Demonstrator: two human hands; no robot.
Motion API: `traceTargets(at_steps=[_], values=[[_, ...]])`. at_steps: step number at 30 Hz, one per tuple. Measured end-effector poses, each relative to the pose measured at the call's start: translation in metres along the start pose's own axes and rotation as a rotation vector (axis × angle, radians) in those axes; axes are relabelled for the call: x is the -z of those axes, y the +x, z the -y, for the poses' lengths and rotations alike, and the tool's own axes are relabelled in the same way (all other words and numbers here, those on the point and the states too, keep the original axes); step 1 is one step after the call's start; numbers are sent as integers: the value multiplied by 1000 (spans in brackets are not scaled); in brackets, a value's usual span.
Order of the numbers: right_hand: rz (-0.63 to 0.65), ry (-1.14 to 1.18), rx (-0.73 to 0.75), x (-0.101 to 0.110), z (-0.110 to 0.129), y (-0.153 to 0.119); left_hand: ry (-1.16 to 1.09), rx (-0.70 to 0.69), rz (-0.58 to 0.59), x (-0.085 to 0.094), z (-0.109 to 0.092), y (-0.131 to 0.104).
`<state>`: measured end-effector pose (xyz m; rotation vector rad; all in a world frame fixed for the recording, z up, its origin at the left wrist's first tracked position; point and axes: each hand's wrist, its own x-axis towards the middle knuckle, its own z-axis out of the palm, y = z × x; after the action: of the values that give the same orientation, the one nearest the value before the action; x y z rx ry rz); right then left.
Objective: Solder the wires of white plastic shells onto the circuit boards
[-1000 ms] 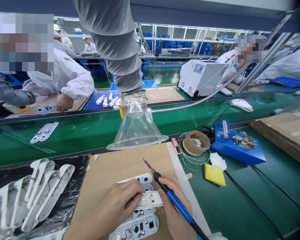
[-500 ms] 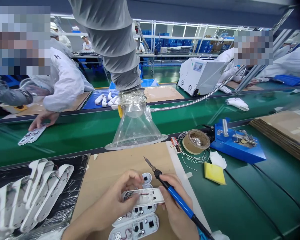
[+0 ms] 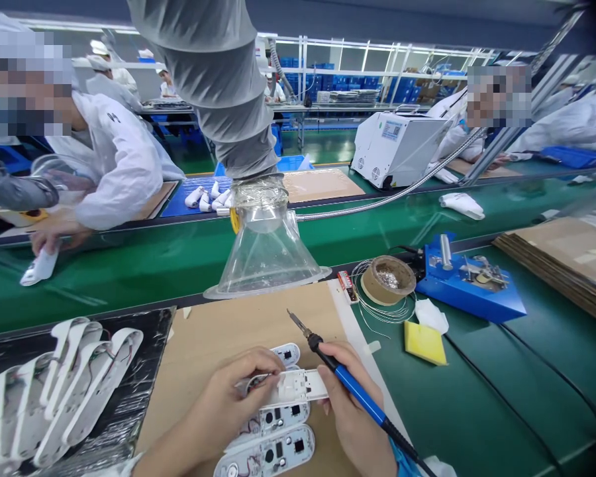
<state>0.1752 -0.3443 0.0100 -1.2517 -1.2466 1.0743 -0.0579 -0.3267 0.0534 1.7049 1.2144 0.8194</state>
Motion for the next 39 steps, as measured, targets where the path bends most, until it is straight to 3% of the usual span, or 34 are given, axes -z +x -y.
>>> traceTargets(at_steps=[8, 11, 15, 19, 23, 29, 32, 35, 39], values=[[-75, 20, 85, 2, 12, 7, -180, 275, 249, 9, -5, 2], [-66, -15, 157, 8, 12, 14, -118, 258, 279, 7, -11, 4], [-129, -119, 199, 27, 8, 26, 49, 134, 143, 3, -13, 15], [-231, -183, 58, 47, 5, 28, 233, 102, -19, -8, 4, 25], [-181, -117, -37, 56, -4, 21, 507, 105, -79, -25, 23, 25], [-179, -67, -46, 52, -14, 17, 738, -64, -169, -39, 31, 20], [-176, -46, -140, 46, -17, 14, 797, -146, -209, -40, 34, 20], [-209, -22, -264, 41, -20, 9, 850, -176, -214, -40, 36, 19], [-216, -22, -293, 38, -21, 5, 839, -163, -211, -41, 35, 19]])
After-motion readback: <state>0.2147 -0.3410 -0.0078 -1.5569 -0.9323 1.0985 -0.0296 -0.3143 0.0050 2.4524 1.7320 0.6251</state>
